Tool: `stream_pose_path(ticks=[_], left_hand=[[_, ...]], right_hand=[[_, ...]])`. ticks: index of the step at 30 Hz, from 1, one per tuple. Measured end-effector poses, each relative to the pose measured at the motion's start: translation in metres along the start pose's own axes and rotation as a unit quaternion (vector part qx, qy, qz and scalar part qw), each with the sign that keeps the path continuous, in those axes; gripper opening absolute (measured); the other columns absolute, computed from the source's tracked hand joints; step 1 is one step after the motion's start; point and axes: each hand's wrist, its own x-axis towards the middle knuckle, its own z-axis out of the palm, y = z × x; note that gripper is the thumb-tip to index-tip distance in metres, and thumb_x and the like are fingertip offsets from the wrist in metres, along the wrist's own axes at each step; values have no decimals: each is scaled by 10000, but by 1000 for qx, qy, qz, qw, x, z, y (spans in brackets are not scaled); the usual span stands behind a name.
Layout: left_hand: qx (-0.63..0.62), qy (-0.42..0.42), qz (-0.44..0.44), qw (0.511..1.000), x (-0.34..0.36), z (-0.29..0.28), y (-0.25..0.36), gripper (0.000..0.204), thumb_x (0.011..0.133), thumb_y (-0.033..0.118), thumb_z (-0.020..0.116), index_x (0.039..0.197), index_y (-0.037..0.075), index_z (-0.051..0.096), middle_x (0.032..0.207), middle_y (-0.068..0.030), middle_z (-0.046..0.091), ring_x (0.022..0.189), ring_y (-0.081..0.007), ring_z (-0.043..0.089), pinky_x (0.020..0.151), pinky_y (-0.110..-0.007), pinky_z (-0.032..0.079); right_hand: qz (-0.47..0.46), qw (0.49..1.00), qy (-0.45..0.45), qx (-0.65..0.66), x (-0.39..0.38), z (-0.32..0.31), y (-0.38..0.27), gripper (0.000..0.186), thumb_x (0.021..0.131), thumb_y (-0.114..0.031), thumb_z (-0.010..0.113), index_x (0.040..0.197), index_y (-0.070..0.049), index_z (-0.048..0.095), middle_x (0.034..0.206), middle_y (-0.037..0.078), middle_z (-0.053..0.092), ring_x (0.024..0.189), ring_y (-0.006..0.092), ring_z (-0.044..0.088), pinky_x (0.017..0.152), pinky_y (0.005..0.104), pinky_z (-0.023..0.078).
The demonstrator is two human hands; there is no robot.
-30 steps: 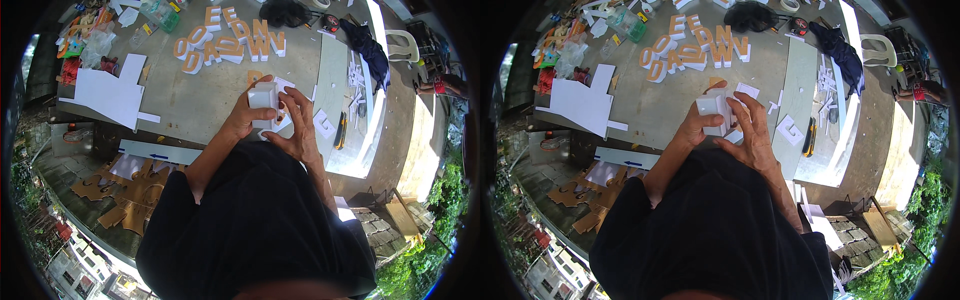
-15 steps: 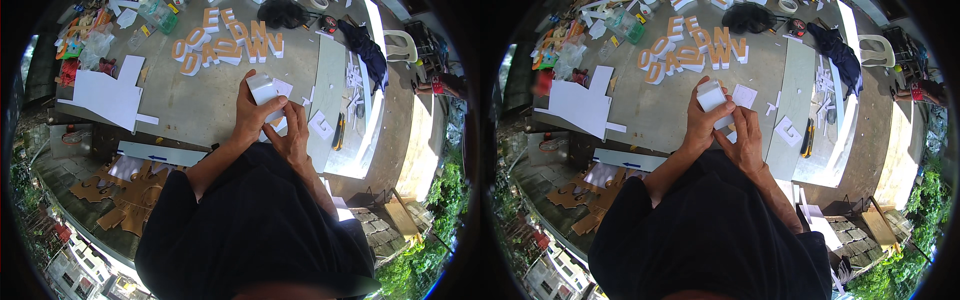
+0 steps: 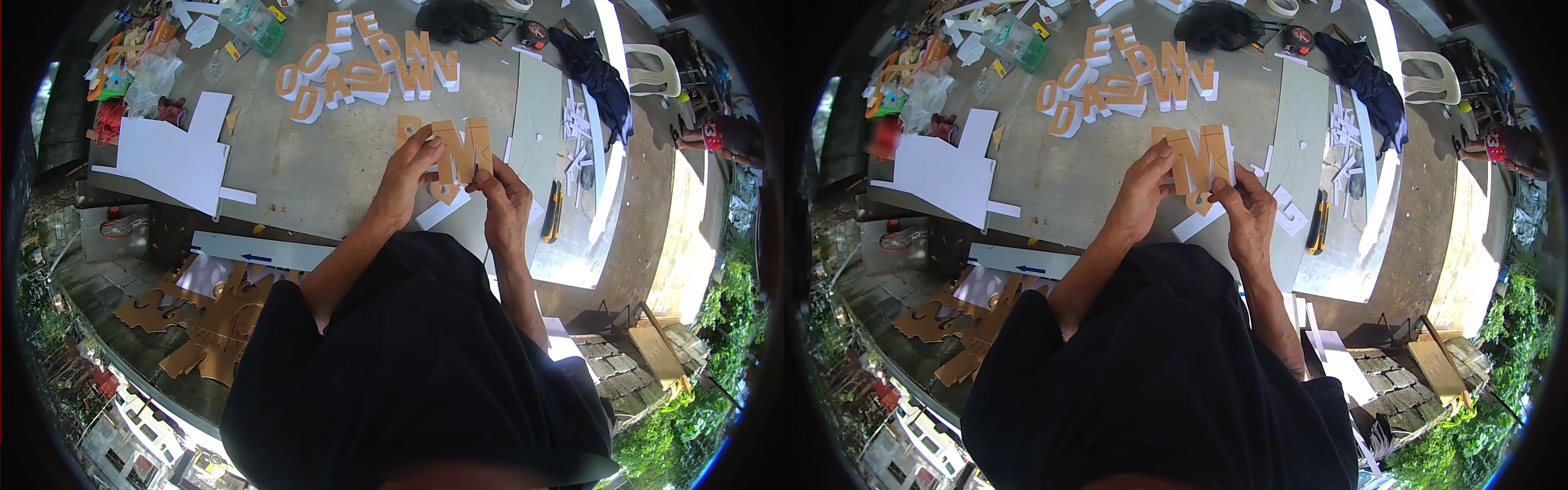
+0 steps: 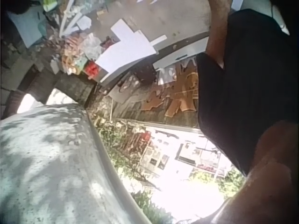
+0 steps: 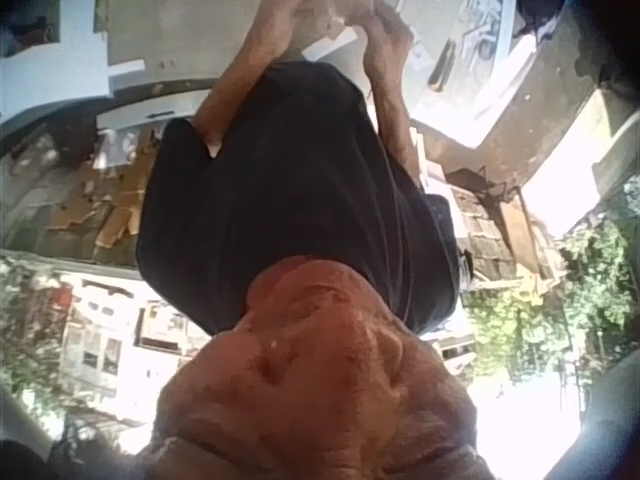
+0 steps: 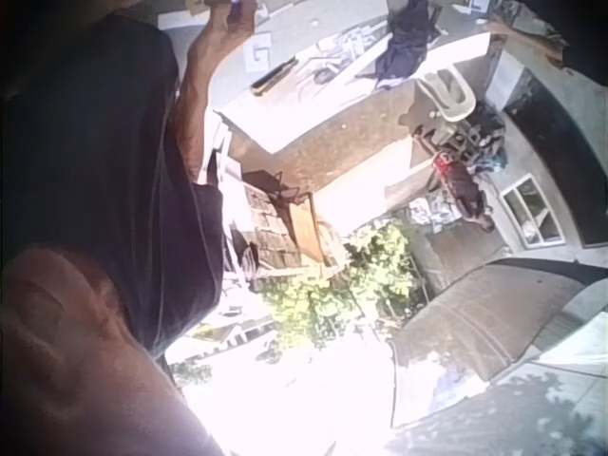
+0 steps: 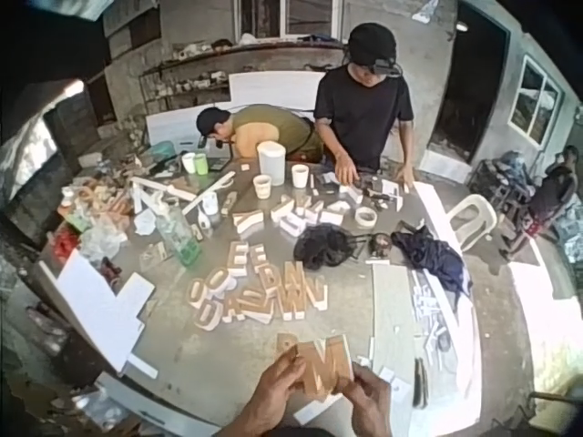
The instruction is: Assembling 3D letters and cutting vinyl templates for signage.
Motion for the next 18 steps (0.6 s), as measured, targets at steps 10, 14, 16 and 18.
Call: stream_pose_path(ticks=[10, 14, 16, 18], left_hand=[[40, -70, 47, 996, -5, -10, 0, 802, 965, 68, 708, 1602, -57, 238, 1383, -285, 614, 1155, -266, 701, 927, -368, 614], [32, -54, 45, 997, -7, -10, -1, 758, 960, 66, 715, 1585, -47, 302, 1341, -275, 643, 1128, -275, 715, 896, -389, 638], [21, -42, 47, 998, -5, -11, -1, 745, 959, 73, 718, 1578, -47, 321, 1318, -271, 656, 1114, -278, 722, 887, -404, 646], [9, -47, 23, 999, -1, -12, 1, 723, 956, 80, 721, 1560, -54, 347, 1259, -253, 684, 1095, -283, 731, 867, -427, 661]], right_hand=[[90, 965, -59, 239, -5, -7, 3, 428, 956, -208, 647, 1202, 140, 674, 970, 178, 735, 861, 213, 680, 816, 362, 546], [90, 967, -54, 232, -6, -6, 5, 419, 961, -188, 644, 1215, 143, 668, 969, 173, 735, 850, 205, 679, 806, 351, 549], [88, 968, -52, 230, -5, -6, 5, 421, 961, -183, 644, 1223, 145, 665, 969, 171, 735, 847, 202, 679, 804, 346, 550], [98, 969, -57, 217, -4, -5, 5, 429, 959, -175, 647, 1244, 146, 657, 956, 163, 732, 840, 199, 678, 801, 341, 550]])
